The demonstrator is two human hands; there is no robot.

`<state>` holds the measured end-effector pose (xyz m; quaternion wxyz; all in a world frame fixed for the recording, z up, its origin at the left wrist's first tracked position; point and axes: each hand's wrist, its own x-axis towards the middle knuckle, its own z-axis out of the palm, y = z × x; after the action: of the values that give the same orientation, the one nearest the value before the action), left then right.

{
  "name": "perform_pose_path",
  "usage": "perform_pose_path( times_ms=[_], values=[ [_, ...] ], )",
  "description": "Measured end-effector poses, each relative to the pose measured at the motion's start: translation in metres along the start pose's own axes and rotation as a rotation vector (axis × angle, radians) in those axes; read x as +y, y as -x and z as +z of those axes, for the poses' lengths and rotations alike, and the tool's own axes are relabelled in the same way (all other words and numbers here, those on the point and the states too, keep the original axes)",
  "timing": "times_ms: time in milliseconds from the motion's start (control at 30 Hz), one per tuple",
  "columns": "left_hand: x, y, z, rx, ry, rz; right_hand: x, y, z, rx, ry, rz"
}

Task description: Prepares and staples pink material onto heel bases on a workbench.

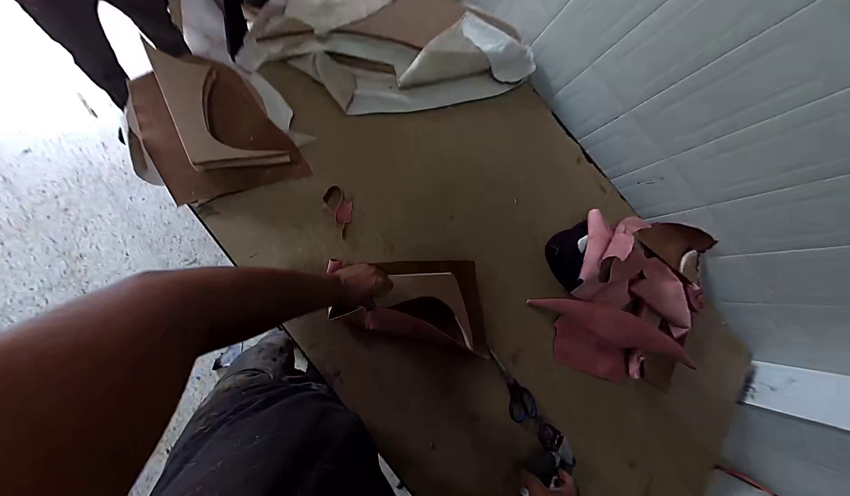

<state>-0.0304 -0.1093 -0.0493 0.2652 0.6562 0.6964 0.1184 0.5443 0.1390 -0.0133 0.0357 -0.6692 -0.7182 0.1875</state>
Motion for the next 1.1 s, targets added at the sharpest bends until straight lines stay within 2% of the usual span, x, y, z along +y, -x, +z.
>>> perform_pose_path(
  times_ms=[133, 200, 267, 333, 400, 533, 600, 733, 967, 1033, 1100],
  values=[
    [-0.011, 0.0, -0.008, -0.002, 0.066, 0.014, -0.045, 0.001, -0.031, -0.296, -0.099, 0.23],
    [-0.015, -0.002, -0.008, -0.017, 0.083, 0.018, -0.081, 0.011, -0.042, -0.406, -0.027, 0.224],
    [-0.016, -0.003, -0.007, -0.024, 0.093, 0.024, -0.13, 0.027, -0.047, -0.514, -0.035, 0.143],
    [-0.019, -0.002, -0.01, -0.024, 0.1, 0.016, -0.182, 0.047, -0.039, -0.563, -0.088, -0.064],
    [-0.019, -0.001, -0.012, -0.023, 0.102, 0.016, -0.235, 0.06, -0.028, -0.63, -0.099, -0.355],
    [-0.018, 0.002, -0.015, 0.005, 0.116, 0.007, -0.351, 0.082, 0.02, -0.81, 0.16, -0.885],
    [-0.016, 0.004, -0.016, 0.003, 0.132, -0.004, -0.386, 0.091, 0.047, -0.891, 0.349, -1.063],
    [-0.014, 0.005, -0.016, 0.027, 0.134, -0.011, -0.4, 0.095, 0.08, -0.879, 0.543, -1.154],
    [-0.011, 0.005, -0.017, 0.002, 0.119, -0.012, -0.413, 0.107, 0.084, -0.793, 0.749, -1.17],
    [-0.009, 0.002, -0.015, 0.0, 0.1, -0.012, -0.41, 0.105, 0.082, -0.793, 0.715, -1.166],
    [-0.007, 0.002, -0.016, -0.009, 0.097, -0.009, -0.39, 0.101, 0.076, -0.792, 0.562, -1.125]
  ],
)
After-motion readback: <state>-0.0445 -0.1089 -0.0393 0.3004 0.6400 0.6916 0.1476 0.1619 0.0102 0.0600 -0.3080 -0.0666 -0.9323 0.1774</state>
